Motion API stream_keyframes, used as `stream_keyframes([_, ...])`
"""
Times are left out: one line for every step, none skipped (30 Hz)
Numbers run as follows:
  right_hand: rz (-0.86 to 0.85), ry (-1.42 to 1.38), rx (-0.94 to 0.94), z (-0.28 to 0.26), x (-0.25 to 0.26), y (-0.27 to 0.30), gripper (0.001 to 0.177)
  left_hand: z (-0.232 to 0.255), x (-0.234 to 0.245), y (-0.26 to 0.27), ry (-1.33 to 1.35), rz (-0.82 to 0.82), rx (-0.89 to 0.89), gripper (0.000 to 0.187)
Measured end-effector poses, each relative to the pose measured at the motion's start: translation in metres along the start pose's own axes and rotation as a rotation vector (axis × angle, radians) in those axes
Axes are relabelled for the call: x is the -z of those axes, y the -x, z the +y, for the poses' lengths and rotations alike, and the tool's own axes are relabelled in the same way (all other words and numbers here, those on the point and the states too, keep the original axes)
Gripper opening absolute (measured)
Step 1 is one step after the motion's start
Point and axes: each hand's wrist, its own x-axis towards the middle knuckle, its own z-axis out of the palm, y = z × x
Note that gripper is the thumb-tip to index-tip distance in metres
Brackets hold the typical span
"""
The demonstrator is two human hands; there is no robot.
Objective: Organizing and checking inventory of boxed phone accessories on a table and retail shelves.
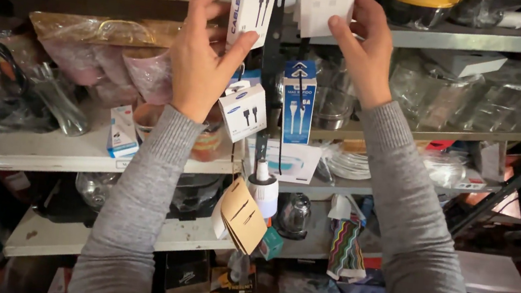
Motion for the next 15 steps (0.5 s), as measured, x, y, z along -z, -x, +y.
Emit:
stream_keyframes([0.002,0.000,0.004,-0.004,-0.003,-0.002,0.059,0.001,0.001,0.000,0.000,0.000,-0.004,0.069])
stream_keyframes([-0.010,-0.012,0.003,-0.008,-0.005,-0.005,0.059,0.003,0.003,-0.001,-0.010,0.007,-0.006,0.069])
stream_keyframes([-0.022,-0.022,0.004,-0.013,-0.008,-0.009,0.058,0.004,0.004,-0.002,-0.019,0.014,-0.010,0.069])
stream_keyframes([-0.019,-0.022,0.010,-0.016,-0.009,-0.010,0.058,0.003,0.004,-0.003,-0.019,0.015,-0.017,0.069])
stream_keyframes([-0.011,0.028,0.025,-0.019,-0.011,-0.010,0.060,0.003,0.005,-0.003,-0.013,0.012,0.005,0.069])
stream_keyframes([-0.003,0.078,0.039,-0.023,-0.014,-0.011,0.061,0.003,0.005,-0.003,-0.008,0.010,0.028,0.070])
stream_keyframes([-0.004,0.077,0.044,-0.015,-0.015,-0.014,0.061,0.003,0.005,-0.003,-0.010,0.013,0.024,0.070])
stream_keyframes([-0.009,0.083,0.120,-0.007,-0.017,-0.017,0.063,0.003,0.005,-0.004,-0.031,0.016,0.028,0.070])
stream_keyframes([-0.016,0.090,0.194,0.001,-0.018,-0.019,0.064,0.003,0.005,-0.003,-0.051,0.017,0.033,0.071])
stream_keyframes([-0.017,0.089,0.197,0.003,-0.018,-0.021,0.064,0.002,0.005,-0.004,-0.052,0.019,0.032,0.071])
stream_keyframes([-0.010,0.107,0.178,0.005,-0.018,-0.021,0.061,0.002,0.005,-0.004,-0.044,0.010,0.038,0.068])
stream_keyframes([-0.002,0.124,0.160,0.007,-0.018,-0.022,0.058,0.001,0.005,-0.004,-0.035,0.001,0.044,0.066])
stream_keyframes([-0.004,0.124,0.159,0.003,-0.018,-0.021,0.058,0.000,0.005,-0.004,-0.036,0.002,0.046,0.066])
stream_keyframes([0.003,0.134,0.118,-0.002,-0.017,-0.020,0.056,-0.001,0.006,-0.004,-0.087,-0.001,0.044,0.061])
stream_keyframes([0.011,0.145,0.078,-0.006,-0.016,-0.019,0.054,-0.001,0.006,-0.004,-0.138,-0.004,0.041,0.057])
